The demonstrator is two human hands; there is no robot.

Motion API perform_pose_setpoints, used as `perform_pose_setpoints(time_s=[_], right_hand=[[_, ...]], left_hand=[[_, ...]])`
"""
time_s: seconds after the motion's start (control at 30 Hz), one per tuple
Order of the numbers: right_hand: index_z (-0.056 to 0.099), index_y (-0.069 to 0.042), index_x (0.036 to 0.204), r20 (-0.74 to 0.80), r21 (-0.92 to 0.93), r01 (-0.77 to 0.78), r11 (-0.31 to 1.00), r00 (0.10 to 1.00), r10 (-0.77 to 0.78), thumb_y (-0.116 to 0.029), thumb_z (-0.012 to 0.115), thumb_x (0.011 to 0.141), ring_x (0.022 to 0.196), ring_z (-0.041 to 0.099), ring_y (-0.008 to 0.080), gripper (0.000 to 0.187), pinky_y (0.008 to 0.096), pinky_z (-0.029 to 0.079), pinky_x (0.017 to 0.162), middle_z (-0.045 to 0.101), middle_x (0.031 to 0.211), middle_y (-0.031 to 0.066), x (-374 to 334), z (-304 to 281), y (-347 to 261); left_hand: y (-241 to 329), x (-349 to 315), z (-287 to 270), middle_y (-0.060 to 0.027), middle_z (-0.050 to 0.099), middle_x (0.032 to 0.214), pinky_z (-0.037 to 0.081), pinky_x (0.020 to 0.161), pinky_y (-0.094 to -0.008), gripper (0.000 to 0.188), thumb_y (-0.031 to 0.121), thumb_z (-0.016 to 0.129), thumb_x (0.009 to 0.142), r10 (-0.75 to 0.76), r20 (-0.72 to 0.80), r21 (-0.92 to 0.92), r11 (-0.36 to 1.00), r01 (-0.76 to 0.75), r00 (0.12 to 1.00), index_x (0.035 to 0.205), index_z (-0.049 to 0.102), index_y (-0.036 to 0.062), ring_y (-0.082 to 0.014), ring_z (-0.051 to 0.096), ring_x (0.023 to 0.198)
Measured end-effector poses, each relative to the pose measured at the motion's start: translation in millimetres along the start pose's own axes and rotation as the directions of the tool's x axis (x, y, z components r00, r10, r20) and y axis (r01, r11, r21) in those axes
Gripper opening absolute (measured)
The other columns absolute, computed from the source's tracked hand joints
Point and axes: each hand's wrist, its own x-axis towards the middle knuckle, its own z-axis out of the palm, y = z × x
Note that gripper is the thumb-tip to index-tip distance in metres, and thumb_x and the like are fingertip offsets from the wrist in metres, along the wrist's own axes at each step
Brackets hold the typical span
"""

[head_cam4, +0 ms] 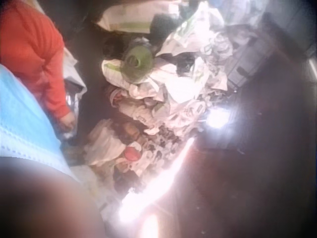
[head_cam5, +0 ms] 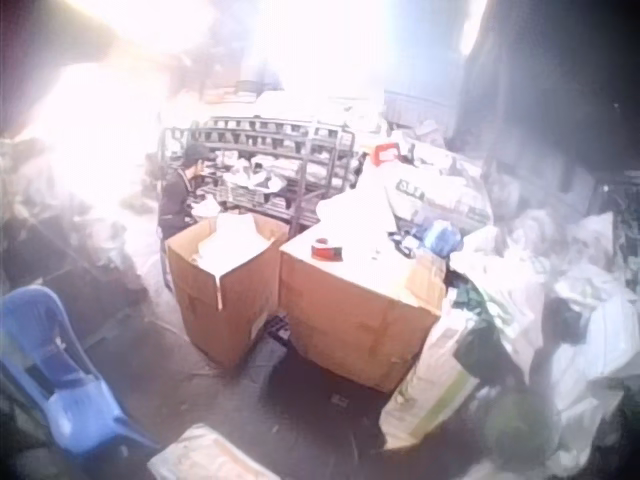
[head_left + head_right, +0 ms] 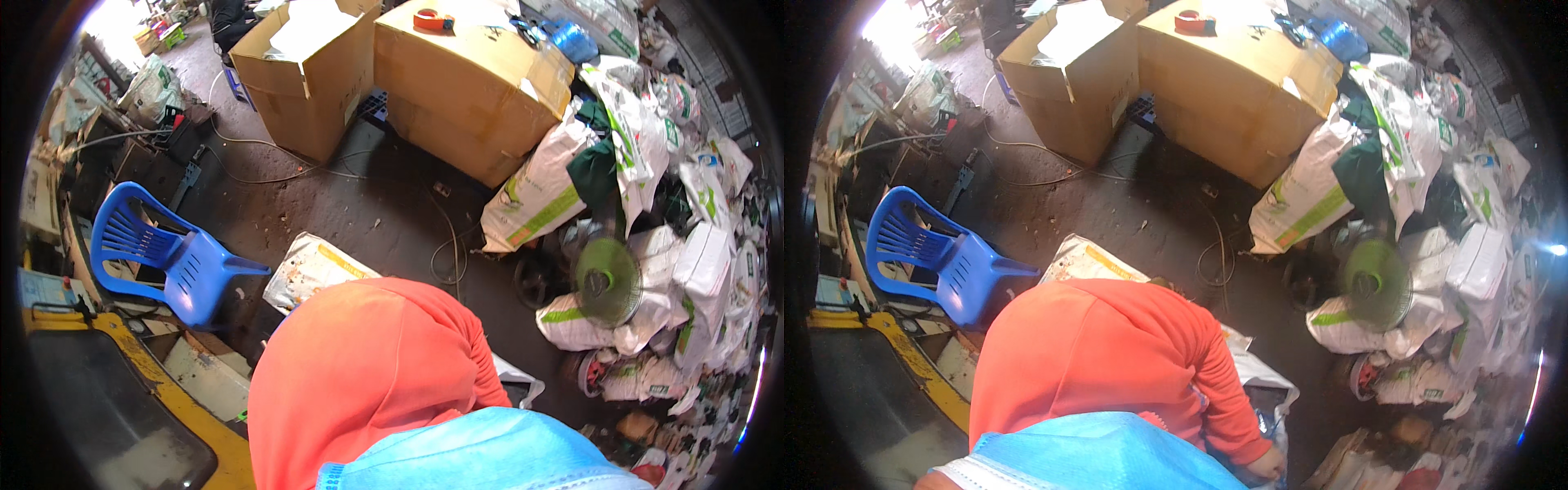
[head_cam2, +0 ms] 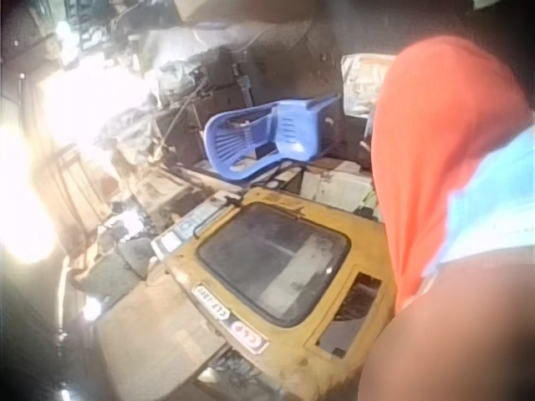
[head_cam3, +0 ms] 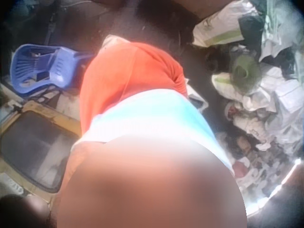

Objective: The person repeatedly opens a white sack containing dark items, adjusts the contents, and ties the sack closed using blue plastic straps. The person also briefly opens the door of a yellow vehicle and places a strap inside before returning to the sack.

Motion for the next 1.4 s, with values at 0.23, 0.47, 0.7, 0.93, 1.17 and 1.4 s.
perform_pose_setpoints(time_s=[0.23,0.47,0.7,0.93,1.17,1.4], right_hand=[[0.018,-0.006,0.139,0.01,0.045,-0.228,0.973,0.974,0.228,-0.044,0.06,0.076,0.125,0.032,0.0388,0.085,0.0423,0.035,0.098,0.028,0.139,0.0203,-60.6,-22.9,-4.3],[0.021,-0.026,0.139,-0.093,-0.106,-0.354,0.929,0.934,0.346,-0.064,0.06,0.066,0.067,0.061,0.0375,0.091,0.042,0.052,0.057,0.035,0.135,0.0146,-87.0,-4.4,13.3],[0.018,-0.021,0.14,-0.079,-0.097,-0.377,0.921,0.925,0.371,-0.067,0.059,0.065,0.065,0.062,0.0345,0.097,0.0385,0.052,0.054,0.036,0.133,0.0158,-83.9,-8.2,19.2],[0.02,-0.014,0.139,-0.091,-0.088,-0.38,0.921,0.923,0.373,-0.067,0.057,0.065,0.075,0.062,0.0338,0.098,0.0389,0.052,0.061,0.036,0.134,0.0151,-94.9,-6.1,7.9],[0.023,-0.011,0.138,-0.09,-0.067,-0.369,0.927,0.928,0.362,-0.067,0.057,0.066,0.076,0.062,0.0327,0.097,0.0373,0.051,0.062,0.036,0.134,0.0148,-88.6,-17.0,6.8],[0.027,-0.002,0.135,-0.103,-0.125,-0.36,0.925,0.932,0.348,-0.067,0.056,0.067,0.073,0.063,0.0308,0.098,0.0365,0.05,0.062,0.032,0.138,0.0147,-95.4,-13.8,7.2]], left_hand=[[27.4,-0.6,-11.0,-0.0064,0.061,0.071,0.047,0.068,-0.0372,0.009,0.014,0.06,0.059,0.351,-0.04,0.668,0.706,-0.236,0.936,0.066,0.064,0.0129,-0.025,0.059,0.07],[2.3,9.9,-39.1,-0.0057,0.05,0.059,0.043,0.056,-0.0288,0.006,0.009,0.056,0.07,-0.372,0.111,-0.568,0.737,0.366,0.922,0.071,0.056,0.003,-0.0165,0.053,0.054],[39.7,30.9,-37.2,-0.0047,0.048,0.059,0.039,0.053,-0.0247,0.014,0.009,0.046,0.08,-0.093,0.18,0.116,0.991,0.073,0.979,0.071,0.052,0.0004,-0.0134,0.049,0.054],[63.4,-18.0,-26.9,-0.0022,0.047,0.061,0.036,0.053,-0.0232,0.02,0.011,0.045,0.086,-0.156,0.245,0.005,0.987,0.16,0.957,0.071,0.052,0.0001,-0.0105,0.044,0.056],[80.1,-13.2,-20.8,-0.0004,0.047,0.062,0.031,0.056,-0.0208,0.029,0.02,0.045,0.091,-0.576,0.312,-0.356,0.667,0.655,0.756,0.069,0.053,0.0027,-0.0072,0.039,0.058],[53.9,38.5,-33.9,-0.0011,0.053,0.063,0.038,0.056,-0.0232,0.026,0.021,0.051,0.087,-0.308,0.238,-0.328,0.867,0.374,0.921,0.072,0.057,0.0016,-0.0096,0.047,0.057]])
